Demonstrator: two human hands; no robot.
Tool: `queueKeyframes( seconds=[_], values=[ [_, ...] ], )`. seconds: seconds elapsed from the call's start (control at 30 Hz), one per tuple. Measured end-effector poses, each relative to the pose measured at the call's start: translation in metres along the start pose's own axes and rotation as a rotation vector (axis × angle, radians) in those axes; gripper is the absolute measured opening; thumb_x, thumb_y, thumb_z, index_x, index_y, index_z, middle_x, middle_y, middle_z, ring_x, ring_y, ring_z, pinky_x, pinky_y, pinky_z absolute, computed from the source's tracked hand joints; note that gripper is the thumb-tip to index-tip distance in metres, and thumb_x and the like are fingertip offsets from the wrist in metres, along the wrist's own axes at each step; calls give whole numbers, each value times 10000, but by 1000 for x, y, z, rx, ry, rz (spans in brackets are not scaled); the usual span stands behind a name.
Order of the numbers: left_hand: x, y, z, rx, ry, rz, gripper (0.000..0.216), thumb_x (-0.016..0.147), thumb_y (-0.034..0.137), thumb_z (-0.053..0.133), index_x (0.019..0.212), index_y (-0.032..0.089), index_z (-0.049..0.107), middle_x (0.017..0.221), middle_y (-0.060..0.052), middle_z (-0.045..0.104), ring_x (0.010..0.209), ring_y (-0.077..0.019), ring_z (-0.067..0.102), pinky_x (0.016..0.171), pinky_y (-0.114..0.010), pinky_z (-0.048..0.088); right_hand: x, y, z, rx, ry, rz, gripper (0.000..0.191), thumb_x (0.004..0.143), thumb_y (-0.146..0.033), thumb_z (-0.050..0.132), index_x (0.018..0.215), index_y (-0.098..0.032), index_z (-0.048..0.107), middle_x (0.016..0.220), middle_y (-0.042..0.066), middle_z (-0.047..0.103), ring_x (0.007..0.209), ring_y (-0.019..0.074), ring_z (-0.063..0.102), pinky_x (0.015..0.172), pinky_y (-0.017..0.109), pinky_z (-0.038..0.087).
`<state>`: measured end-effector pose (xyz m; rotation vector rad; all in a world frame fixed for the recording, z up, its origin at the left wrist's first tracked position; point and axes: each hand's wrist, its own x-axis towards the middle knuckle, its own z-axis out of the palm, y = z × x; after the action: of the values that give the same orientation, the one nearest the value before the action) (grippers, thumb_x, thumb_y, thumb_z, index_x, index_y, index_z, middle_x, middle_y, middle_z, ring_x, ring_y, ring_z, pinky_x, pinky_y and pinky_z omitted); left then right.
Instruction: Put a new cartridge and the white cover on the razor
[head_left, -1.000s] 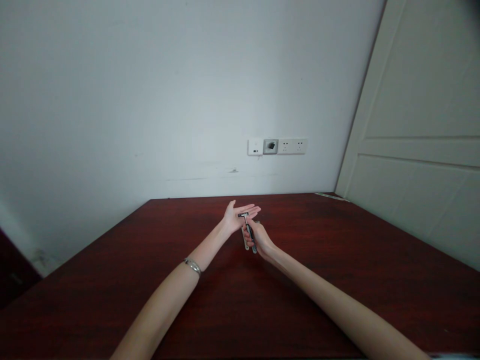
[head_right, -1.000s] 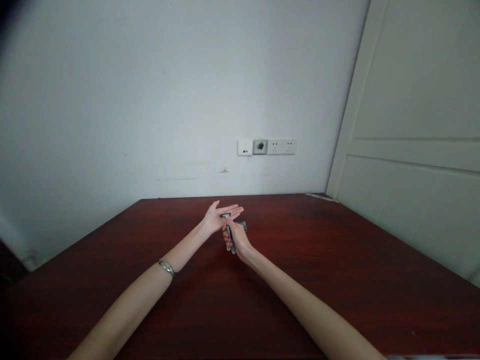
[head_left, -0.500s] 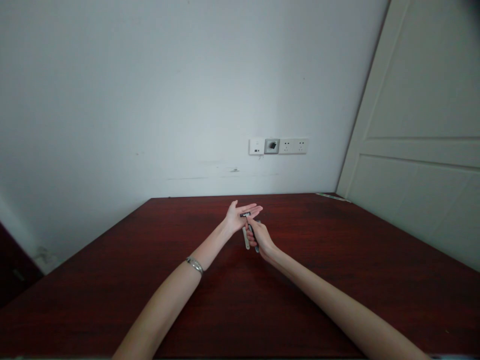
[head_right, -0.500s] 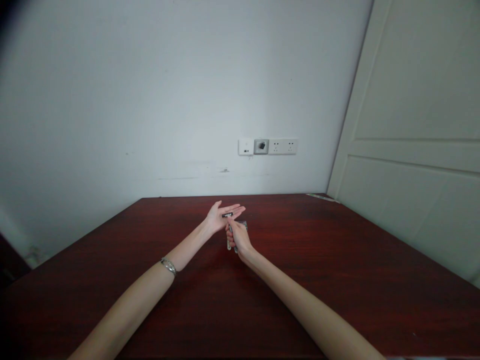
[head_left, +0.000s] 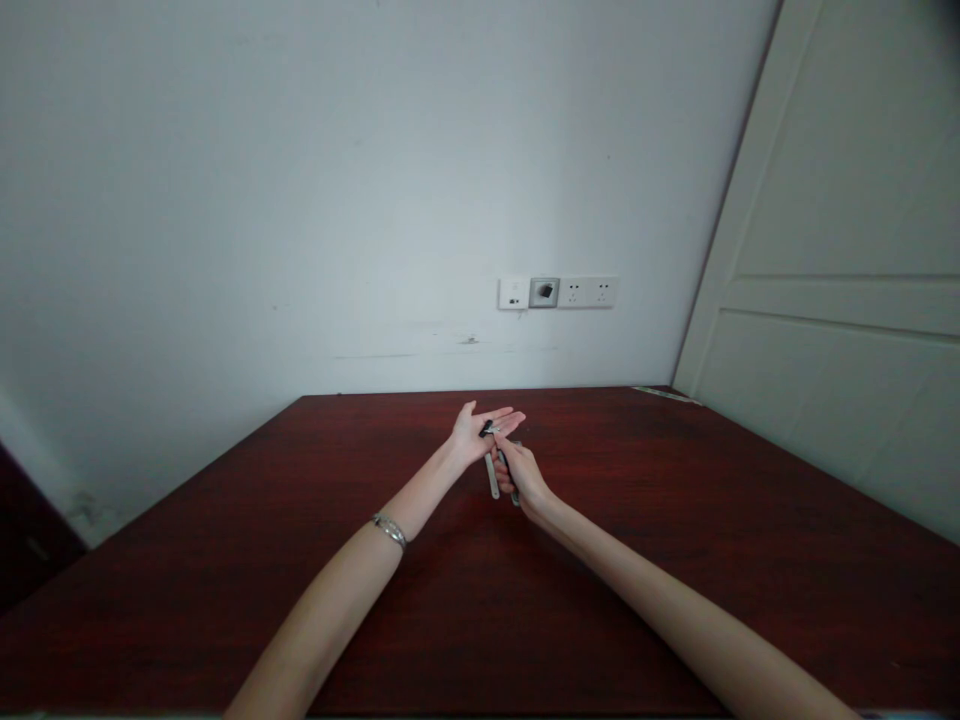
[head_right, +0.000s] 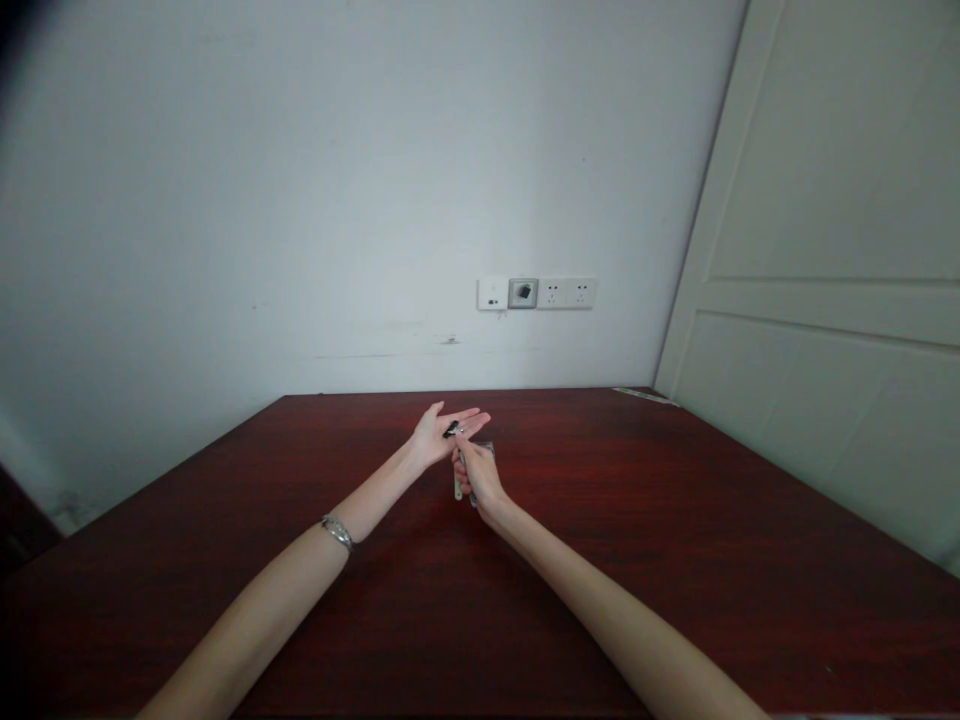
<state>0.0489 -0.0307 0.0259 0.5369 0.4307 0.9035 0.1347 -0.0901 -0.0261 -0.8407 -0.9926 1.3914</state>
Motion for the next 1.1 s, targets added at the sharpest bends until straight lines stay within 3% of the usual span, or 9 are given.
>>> queueKeyframes(
  seconds=[0.1,0.23,0.47,0.7,1.1],
  values=[
    [4,4,-8,40,12,19,662,887,444,151,1242,-64,384,1125,-302,544,1015,-299,585,741,-341,525,0,-3,0,28,-6,0,391,682,-538,582,625,-172,456,416,-92,320,336,21,223,307,147,132],
    [13,18,-36,128,99,43,656,885,474,161,1206,-29,435,1094,-280,567,980,-284,604,714,-335,523,1,-9,-2,48,21,14,406,675,-552,587,624,-170,459,409,-94,317,334,20,223,315,149,137],
    [16,39,-86,284,314,265,595,898,458,194,1055,0,541,916,-249,635,807,-238,654,722,-329,505,7,-12,-12,79,43,23,423,660,-570,594,615,-173,457,399,-92,314,331,24,229,317,156,121],
    [17,38,-96,454,422,371,517,908,411,228,908,45,593,743,-173,663,672,-198,657,695,-301,500,7,-12,-13,83,13,32,421,661,-568,595,625,-169,464,405,-92,318,330,22,233,324,154,115],
    [17,39,-108,493,469,350,514,902,416,244,901,47,602,729,-180,668,673,-209,664,689,-294,490,7,-12,-14,93,-9,24,416,670,-565,590,628,-168,470,413,-87,325,333,24,234,325,161,111]
  ],
)
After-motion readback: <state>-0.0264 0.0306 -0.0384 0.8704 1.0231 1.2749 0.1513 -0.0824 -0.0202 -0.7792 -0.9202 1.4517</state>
